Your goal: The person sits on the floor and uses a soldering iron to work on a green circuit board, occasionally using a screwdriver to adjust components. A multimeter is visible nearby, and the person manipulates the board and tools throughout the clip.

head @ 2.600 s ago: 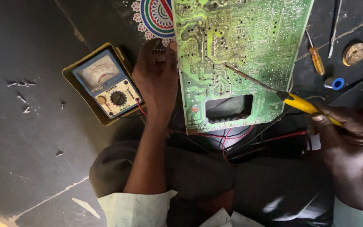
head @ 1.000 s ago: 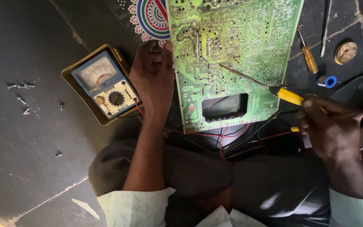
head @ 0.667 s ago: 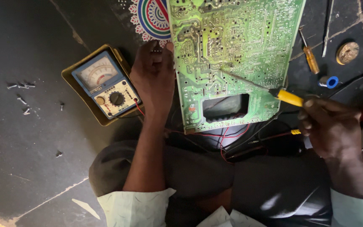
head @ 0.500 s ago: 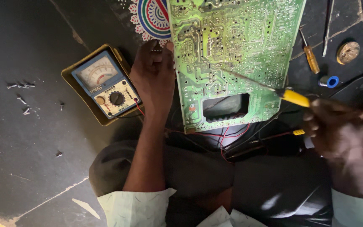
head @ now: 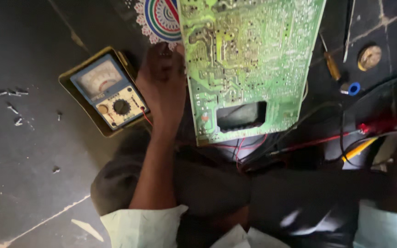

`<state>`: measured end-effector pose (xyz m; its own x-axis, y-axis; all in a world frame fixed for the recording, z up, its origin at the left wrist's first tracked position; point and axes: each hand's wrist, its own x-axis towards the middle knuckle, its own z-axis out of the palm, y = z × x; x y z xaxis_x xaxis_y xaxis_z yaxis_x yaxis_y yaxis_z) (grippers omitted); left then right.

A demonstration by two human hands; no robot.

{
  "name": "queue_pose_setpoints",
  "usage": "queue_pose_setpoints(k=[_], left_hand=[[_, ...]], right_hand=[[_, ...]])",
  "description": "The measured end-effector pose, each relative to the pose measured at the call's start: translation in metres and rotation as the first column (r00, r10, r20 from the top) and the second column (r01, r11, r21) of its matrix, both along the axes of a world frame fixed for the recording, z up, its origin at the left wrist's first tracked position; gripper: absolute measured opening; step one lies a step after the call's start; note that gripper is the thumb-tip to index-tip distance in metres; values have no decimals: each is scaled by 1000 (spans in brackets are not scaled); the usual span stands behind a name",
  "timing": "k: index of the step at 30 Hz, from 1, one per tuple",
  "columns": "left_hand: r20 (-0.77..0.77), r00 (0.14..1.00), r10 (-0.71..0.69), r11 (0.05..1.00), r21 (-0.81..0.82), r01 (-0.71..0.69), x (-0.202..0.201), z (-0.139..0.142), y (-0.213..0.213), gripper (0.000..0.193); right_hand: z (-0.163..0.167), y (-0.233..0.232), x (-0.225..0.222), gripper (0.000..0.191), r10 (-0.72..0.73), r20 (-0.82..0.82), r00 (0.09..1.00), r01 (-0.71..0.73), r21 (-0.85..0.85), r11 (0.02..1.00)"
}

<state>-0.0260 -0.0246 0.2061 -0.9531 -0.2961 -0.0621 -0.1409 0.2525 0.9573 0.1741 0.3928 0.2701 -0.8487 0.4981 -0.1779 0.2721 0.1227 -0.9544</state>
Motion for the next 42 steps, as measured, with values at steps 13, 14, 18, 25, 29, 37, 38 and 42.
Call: queue_pose_setpoints(k=[13,14,18,25,29,37,38,42], left_hand=[[37,999,18,981,193,-25,1,-12,1,28],[46,999,11,973,229,-21,1,-13,1,28],[46,999,5,970,241,-16,1,-12,1,29],[72,997,-7,989,148,-4,0,-9,-1,31],[62,998,-14,984,181,2,-1,-9,0,30],[71,997,-3,976,218,-12,0,-9,2,31],[62,998,-5,975,222,-9,0,-9,2,31],[39,999,-9,969,247,-1,1,-9,2,31]], right_hand=[[12,-64,-30,16,415,67,907,-385,529,756],[12,-67,-32,16,421,75,904,-391,543,743],[14,-75,-38,17,441,85,893,-402,591,700],[16,-80,-49,18,480,55,876,-436,517,737],[21,-82,-52,13,551,22,834,-477,531,701],[23,-84,-58,18,618,-20,786,-484,603,634],[24,-85,-58,19,622,-14,783,-482,620,619],[26,-86,-56,22,617,10,787,-472,653,592]])
